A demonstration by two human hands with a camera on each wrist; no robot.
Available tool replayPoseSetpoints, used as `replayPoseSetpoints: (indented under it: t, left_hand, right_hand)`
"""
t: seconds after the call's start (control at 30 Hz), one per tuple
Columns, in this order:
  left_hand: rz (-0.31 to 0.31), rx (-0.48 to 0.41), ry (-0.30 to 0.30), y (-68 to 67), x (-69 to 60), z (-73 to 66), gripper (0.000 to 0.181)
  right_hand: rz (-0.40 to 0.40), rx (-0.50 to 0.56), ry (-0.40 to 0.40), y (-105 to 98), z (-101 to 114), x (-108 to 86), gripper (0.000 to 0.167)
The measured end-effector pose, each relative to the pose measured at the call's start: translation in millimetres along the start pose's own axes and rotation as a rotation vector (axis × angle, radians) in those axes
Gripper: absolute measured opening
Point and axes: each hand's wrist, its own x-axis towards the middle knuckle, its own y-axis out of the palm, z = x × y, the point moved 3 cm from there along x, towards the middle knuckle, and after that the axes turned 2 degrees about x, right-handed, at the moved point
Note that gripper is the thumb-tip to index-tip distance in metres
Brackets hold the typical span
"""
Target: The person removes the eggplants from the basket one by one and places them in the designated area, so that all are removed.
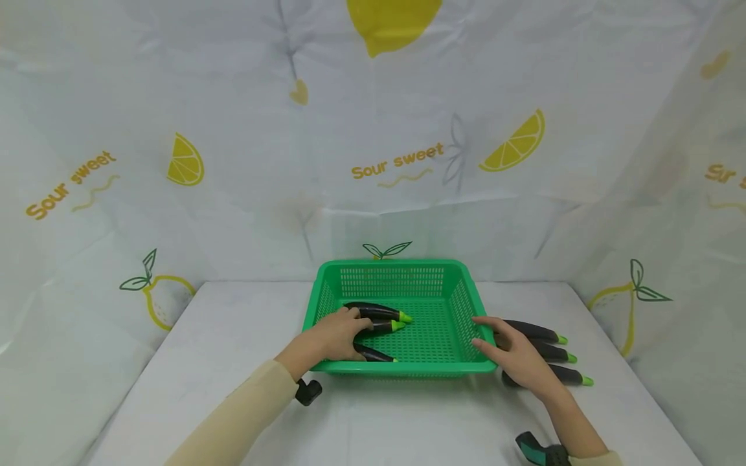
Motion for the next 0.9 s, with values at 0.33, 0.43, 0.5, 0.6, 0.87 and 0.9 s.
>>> replayPoseSetpoints:
  t: [0.33, 0.43, 0.5, 0.6, 0.87, 0.9]
  left_hand:
    - [0.000, 0.103, 0.037, 8.4, 9.4, -3.1, 0.048]
    - [-0.016, 0.143, 0.038, 11.8, 12.7, -3.8, 0.044]
    - [-0.025, 0.160, 0.033, 13.3, 14.3, -4.4, 0.043]
    - [-0.032, 0.179, 0.026, 14.8, 16.1, -5.1, 0.044]
    - [0.025, 0.198, 0.049, 16.0, 16.9, -9.4, 0.050]
    - [0.029, 0.200, 0.047, 16.4, 17.3, -9.6, 0.050]
  right_hand:
    - [0.010, 0.022, -0.001, 0.6, -0.4, -0.4, 0.058]
    - [0.013, 0.030, 0.004, 0.4, 0.2, -0.6, 0.058]
    - [0.014, 0.033, 0.006, 0.4, 0.5, -0.7, 0.058]
    - [0.011, 0.029, 0.006, 1.0, 1.1, -0.8, 0.057]
    - [-0.001, 0.018, 0.008, 2.4, 2.3, -1.2, 0.055]
    - [-0.001, 0.017, 0.009, 2.5, 2.3, -1.2, 0.055]
